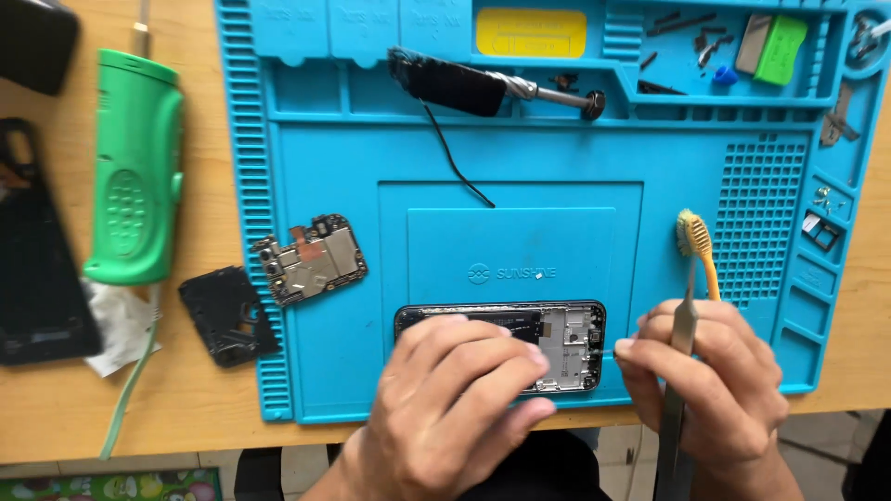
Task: The person uses tweezers to remove small components from the internal frame of a disassembled smartphone. They carefully extract tiny screws and parts from the device's chassis and place them onto a blue silicone work mat. The person also handles the phone's battery and internal casing during the process.
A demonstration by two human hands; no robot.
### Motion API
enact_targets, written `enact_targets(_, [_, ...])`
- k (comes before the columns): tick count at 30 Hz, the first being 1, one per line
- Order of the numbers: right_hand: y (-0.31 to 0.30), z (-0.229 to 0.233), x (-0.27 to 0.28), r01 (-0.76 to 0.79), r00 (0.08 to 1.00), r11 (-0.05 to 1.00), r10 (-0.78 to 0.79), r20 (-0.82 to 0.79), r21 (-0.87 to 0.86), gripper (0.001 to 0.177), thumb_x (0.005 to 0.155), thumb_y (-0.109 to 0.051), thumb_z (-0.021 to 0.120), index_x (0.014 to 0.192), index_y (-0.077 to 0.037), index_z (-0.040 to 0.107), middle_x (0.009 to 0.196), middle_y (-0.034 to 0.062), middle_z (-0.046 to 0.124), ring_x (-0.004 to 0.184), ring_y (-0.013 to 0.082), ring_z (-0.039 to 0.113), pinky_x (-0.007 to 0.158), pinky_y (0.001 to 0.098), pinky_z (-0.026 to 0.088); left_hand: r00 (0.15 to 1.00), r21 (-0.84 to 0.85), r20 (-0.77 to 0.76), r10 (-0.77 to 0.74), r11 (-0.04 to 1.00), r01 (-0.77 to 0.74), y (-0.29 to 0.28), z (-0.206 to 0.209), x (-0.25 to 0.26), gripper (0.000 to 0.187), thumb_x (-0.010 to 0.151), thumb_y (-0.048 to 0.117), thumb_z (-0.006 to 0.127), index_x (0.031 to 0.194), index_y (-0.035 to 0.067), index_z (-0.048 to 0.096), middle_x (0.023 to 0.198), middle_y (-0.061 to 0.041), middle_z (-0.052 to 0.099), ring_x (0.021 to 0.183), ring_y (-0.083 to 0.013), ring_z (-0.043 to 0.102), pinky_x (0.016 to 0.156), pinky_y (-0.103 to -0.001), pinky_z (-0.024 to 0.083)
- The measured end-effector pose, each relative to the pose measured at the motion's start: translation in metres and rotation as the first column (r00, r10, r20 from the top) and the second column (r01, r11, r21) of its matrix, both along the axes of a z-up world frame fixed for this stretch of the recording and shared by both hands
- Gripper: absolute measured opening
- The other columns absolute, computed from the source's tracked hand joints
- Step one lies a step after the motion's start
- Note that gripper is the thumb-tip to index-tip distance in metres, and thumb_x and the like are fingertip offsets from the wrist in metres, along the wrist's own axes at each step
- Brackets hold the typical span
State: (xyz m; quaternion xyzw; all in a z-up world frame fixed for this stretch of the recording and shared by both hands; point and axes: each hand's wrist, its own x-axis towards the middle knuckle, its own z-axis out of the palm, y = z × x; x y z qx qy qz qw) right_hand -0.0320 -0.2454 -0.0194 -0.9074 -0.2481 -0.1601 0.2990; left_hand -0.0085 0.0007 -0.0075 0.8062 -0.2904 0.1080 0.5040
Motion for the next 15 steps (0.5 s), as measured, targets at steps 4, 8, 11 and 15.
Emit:
enact_targets(4, [0.011,0.001,-0.012,-0.019,0.998,0.999,0.017,0.052,0.039,0.008,0.092,-0.01,0.066,0.09,-0.002,0.066,0.083,0.0146,0.064,0.073,0.028,0.066,0.073,0.0404,0.06,1.0,0.012,0.015,-0.013,1.0,0.013,-0.008,0.01,0.0,0.012,0.106,0.01,0.06,0.1,0.0,0.065,0.097,-0.011,0.066,0.085,-0.0278,0.066,0.076,-0.039,0.051])
enact_targets(8, [0.004,-0.013,-0.024,0.098,0.994,0.978,-0.088,-0.059,0.185,0.027,0.1,-0.02,0.057,0.112,0.004,0.064,0.093,0.0192,0.065,0.081,0.03,0.066,0.077,0.0394,0.056,0.998,0.13,0.055,-0.02,0.991,0.012,0.006,-0.006,0.012,0.013,0.107,0.004,0.054,0.097,-0.001,0.06,0.085,-0.012,0.062,0.074,-0.0254,0.057,0.07,-0.039,0.047])
enact_targets(11, [-0.006,-0.028,-0.028,0.23,0.966,0.876,-0.152,-0.21,0.425,0.039,0.108,-0.031,0.044,0.135,-0.002,0.045,0.097,0.0253,0.067,0.09,0.0331,0.069,0.078,0.0397,0.058,0.999,0.241,0.036,0.031,0.97,-0.039,0.022,-0.017,0.03,0.012,0.108,0.004,0.053,0.099,-0.002,0.056,0.086,-0.014,0.057,0.074,-0.0266,0.052,0.069,-0.039,0.045])
enact_targets(15, [-0.006,-0.025,-0.013,0.331,0.91,0.786,-0.119,-0.397,0.522,0.051,0.103,-0.029,0.053,0.139,0.006,0.047,0.117,0.0285,0.069,0.111,0.0364,0.075,0.081,0.0368,0.065,0.992,0.312,0.118,0.036,0.947,-0.072,0.024,-0.029,0.047,0.005,0.104,-0.008,0.057,0.103,-0.004,0.058,0.095,-0.017,0.057,0.08,-0.0296,0.054,0.076,-0.041,0.05])
